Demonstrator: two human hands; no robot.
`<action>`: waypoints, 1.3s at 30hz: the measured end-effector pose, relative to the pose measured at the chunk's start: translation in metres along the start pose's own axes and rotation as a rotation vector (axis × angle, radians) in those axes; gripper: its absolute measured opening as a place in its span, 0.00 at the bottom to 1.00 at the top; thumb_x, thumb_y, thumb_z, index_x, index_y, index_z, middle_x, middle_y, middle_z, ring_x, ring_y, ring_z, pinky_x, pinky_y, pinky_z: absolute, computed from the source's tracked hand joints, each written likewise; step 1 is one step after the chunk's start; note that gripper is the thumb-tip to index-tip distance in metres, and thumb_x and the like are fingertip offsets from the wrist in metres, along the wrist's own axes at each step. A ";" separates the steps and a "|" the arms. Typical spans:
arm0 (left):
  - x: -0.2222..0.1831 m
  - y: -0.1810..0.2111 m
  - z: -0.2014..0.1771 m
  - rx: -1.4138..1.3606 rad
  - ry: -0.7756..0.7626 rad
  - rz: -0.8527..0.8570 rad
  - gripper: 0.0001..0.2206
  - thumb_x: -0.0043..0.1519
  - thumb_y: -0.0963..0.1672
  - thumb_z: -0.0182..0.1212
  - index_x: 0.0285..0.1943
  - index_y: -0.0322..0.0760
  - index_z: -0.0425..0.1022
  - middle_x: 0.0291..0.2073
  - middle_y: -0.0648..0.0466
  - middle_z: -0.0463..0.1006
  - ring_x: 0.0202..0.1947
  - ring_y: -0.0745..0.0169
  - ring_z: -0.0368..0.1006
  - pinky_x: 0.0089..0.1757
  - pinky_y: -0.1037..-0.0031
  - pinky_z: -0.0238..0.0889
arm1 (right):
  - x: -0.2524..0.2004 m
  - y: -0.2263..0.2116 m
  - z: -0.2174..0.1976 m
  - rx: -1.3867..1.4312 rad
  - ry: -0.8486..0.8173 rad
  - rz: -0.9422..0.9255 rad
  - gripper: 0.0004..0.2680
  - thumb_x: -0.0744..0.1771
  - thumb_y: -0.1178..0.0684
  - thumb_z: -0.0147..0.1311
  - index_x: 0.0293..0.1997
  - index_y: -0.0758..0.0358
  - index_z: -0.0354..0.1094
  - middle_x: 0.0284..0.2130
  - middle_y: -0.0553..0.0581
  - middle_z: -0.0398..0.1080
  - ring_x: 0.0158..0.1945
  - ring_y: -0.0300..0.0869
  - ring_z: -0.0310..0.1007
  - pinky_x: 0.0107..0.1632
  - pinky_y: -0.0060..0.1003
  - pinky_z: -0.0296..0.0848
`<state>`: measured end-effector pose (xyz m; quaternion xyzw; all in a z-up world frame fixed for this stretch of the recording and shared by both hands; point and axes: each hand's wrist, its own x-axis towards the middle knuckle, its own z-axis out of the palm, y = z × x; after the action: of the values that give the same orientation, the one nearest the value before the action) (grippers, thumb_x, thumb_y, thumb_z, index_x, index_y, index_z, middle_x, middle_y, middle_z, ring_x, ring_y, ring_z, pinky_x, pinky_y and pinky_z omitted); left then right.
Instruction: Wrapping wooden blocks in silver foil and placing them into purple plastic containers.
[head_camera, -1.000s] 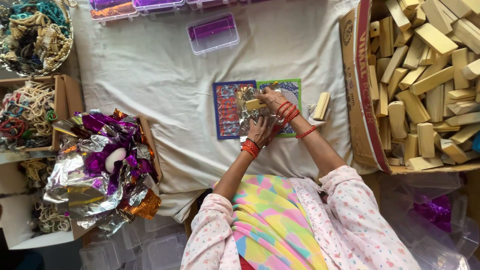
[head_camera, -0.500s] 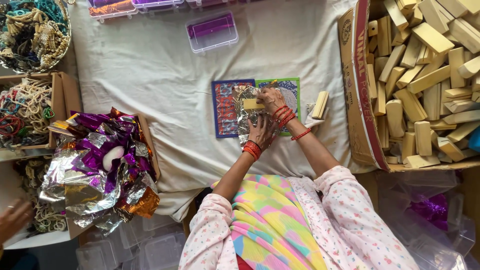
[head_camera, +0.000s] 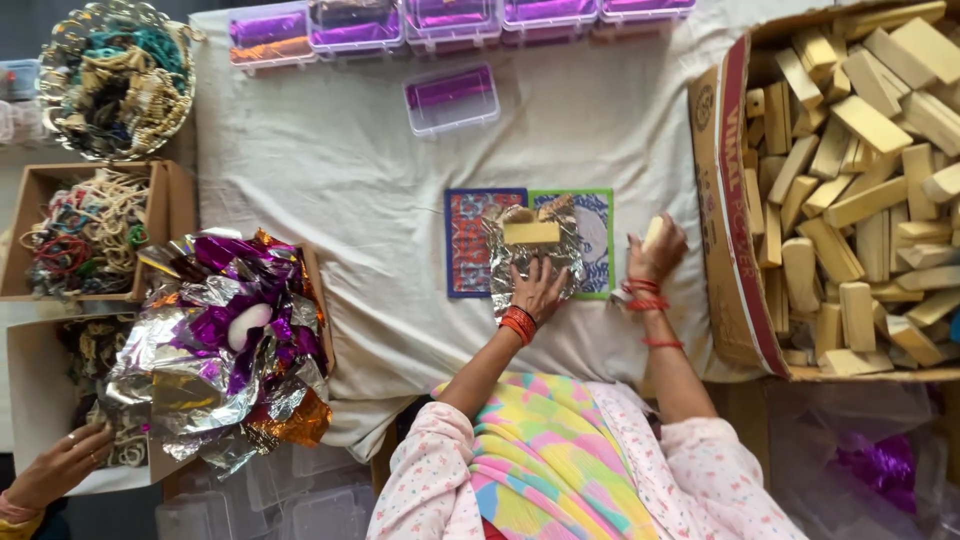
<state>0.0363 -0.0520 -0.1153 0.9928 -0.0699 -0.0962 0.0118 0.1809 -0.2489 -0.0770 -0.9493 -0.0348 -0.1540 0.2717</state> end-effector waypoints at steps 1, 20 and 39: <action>0.002 0.001 0.011 -0.021 -0.026 0.003 0.30 0.67 0.51 0.51 0.80 0.52 0.48 0.73 0.38 0.54 0.71 0.33 0.53 0.54 0.22 0.51 | -0.005 0.021 0.004 -0.035 -0.022 0.039 0.28 0.59 0.53 0.72 0.65 0.62 0.63 0.55 0.65 0.66 0.61 0.59 0.62 0.63 0.52 0.60; -0.014 0.033 0.019 -0.058 0.026 0.114 0.26 0.68 0.51 0.44 0.78 0.50 0.55 0.76 0.41 0.51 0.74 0.37 0.47 0.58 0.23 0.44 | 0.009 0.051 0.096 0.139 -0.417 -0.210 0.22 0.61 0.56 0.71 0.60 0.66 0.68 0.47 0.66 0.75 0.46 0.54 0.75 0.48 0.45 0.75; -0.006 0.035 0.034 -0.134 -0.082 0.107 0.22 0.69 0.51 0.41 0.74 0.48 0.60 0.76 0.44 0.50 0.77 0.36 0.39 0.59 0.18 0.36 | -0.014 -0.113 0.067 0.058 -0.527 -0.628 0.19 0.62 0.57 0.65 0.60 0.52 0.72 0.51 0.53 0.77 0.54 0.48 0.75 0.56 0.45 0.72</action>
<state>0.0186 -0.0864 -0.1464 0.9799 -0.1168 -0.1404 0.0804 0.1686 -0.1175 -0.0785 -0.8916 -0.3954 0.0199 0.2198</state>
